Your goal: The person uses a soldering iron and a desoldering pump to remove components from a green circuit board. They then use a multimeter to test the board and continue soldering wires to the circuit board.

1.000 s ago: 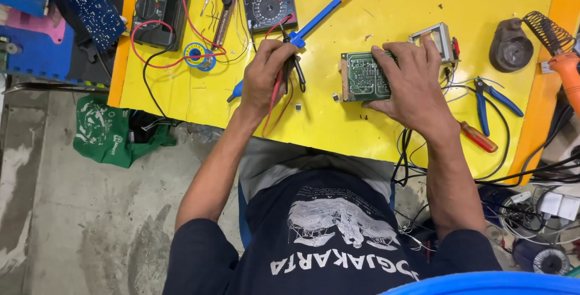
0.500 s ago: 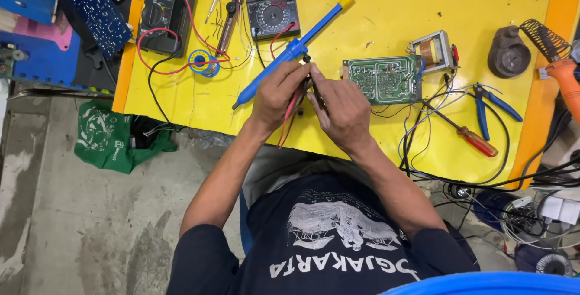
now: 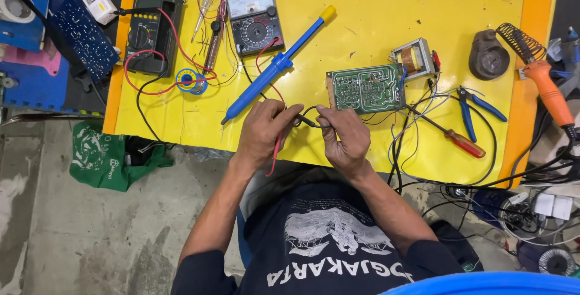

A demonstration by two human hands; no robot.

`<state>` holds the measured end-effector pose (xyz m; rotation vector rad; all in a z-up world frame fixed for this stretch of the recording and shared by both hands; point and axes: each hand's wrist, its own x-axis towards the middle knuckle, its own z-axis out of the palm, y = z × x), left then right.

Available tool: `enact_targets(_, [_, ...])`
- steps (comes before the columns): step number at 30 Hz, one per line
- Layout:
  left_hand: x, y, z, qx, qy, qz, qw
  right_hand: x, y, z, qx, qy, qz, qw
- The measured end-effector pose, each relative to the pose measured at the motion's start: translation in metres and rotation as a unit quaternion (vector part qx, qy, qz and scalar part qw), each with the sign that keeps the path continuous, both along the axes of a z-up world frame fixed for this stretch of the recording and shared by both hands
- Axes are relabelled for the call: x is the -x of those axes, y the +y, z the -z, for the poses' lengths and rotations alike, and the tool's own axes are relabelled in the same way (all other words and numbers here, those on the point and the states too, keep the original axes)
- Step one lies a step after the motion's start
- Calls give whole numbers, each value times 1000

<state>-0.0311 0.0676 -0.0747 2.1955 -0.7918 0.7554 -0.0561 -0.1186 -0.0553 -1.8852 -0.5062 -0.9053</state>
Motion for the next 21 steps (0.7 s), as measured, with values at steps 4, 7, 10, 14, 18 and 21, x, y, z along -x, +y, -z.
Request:
enact_targets(4, [7, 0, -4, -5, -22, -46, 999, 18, 9, 22, -81, 58, 2, 995])
enact_targets(7, [20, -1, -27, -41, -38, -100, 993, 31, 12, 34, -149, 115, -9, 982])
enact_targets(10, [33, -9, -28, -76, -60, -88, 991, 28, 21, 13, -148, 211, -71, 964])
enact_targets(14, [44, -15, -25, -51, -30, -35, 998, 18, 20, -6, -192, 236, -102, 947])
enact_targets(18, [49, 5, -10, 99, 87, -2, 991, 27, -29, -1, -185, 362, -187, 894])
enact_targets(21, [37, 21, -35, 204, 109, -35, 972, 27, -75, -52, 198, 305, -245, 899])
